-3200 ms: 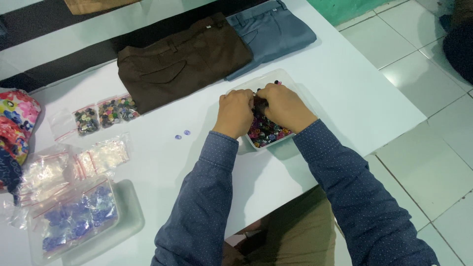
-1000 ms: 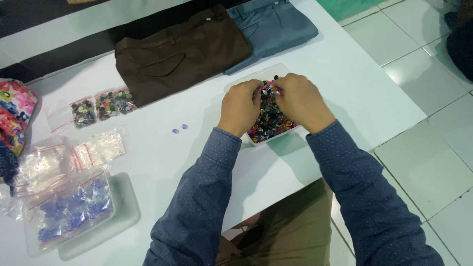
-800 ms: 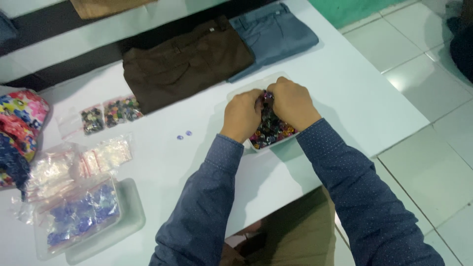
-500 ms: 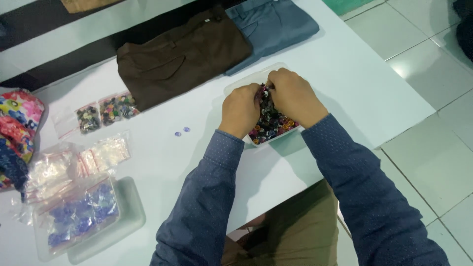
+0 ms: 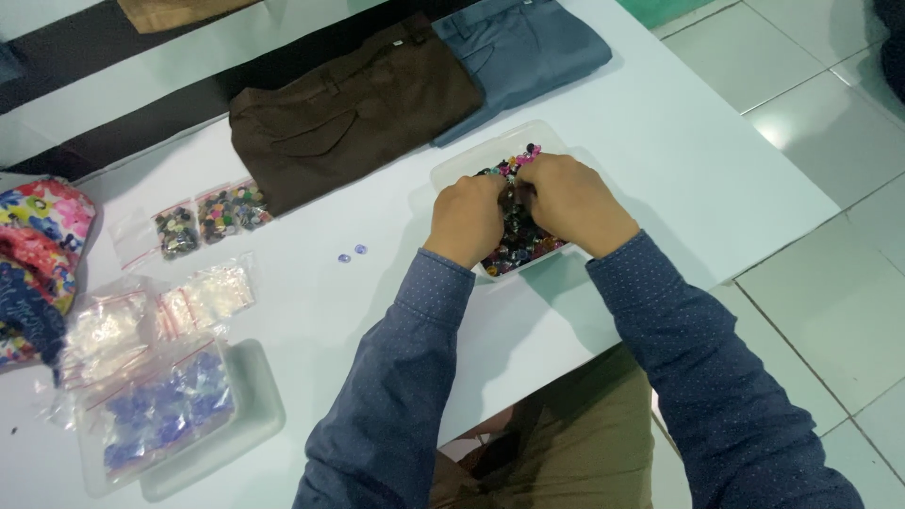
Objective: Sorting and arranging small decorative buttons on a work table
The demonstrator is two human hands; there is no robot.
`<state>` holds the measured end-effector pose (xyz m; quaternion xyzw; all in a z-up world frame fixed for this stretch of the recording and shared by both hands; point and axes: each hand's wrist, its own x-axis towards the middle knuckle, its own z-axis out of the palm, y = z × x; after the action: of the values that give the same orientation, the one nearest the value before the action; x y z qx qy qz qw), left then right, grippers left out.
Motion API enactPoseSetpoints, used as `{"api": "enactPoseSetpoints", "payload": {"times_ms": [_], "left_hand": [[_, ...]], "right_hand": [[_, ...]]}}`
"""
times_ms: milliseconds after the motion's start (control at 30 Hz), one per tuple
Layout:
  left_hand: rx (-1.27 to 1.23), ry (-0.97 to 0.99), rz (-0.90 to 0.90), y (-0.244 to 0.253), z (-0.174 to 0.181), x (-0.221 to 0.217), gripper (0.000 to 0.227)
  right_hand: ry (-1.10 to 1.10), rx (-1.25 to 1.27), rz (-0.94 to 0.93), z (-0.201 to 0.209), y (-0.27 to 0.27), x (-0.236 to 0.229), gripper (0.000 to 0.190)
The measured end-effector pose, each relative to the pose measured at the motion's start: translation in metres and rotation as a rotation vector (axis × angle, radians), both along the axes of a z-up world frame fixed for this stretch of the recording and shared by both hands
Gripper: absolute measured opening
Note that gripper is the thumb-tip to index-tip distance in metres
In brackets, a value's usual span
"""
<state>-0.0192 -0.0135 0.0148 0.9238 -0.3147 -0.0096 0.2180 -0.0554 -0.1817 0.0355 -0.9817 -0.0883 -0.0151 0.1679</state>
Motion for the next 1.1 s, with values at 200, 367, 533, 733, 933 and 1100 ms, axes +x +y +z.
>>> {"api": "enactPoseSetpoints", "payload": {"times_ms": [200,367,533,733,933,1100], "left_hand": [[-0.129,-0.088,-0.001,-0.007,0.006,-0.006,0.026],[-0.377,-0.053,0.01,-0.006,0.013,-0.024,0.022],[-0.454,-0.156,0.0,0.006,0.011,-0.04,0.017],[-0.557,-0.283,0.052,0.04,0.01,-0.065,0.018],[-0.764,-0.191,0.142,0.096,0.0,-0.081,0.026],[-0.718,-0.167,0.321,0.15,-0.022,-0.084,0.023]], "right_hand": [[-0.111,0.124,-0.003,0.001,-0.002,-0.011,0.033],[-0.178,0.234,-0.027,0.004,-0.008,-0.019,0.027],[-0.204,0.309,-0.003,0.034,0.006,-0.041,0.025],[-0.317,0.395,0.107,0.037,0.03,-0.046,0.008],[-0.398,0.524,0.287,0.026,0.08,-0.048,0.014],[-0.251,0.596,0.425,0.0,0.131,-0.042,0.017]]}}
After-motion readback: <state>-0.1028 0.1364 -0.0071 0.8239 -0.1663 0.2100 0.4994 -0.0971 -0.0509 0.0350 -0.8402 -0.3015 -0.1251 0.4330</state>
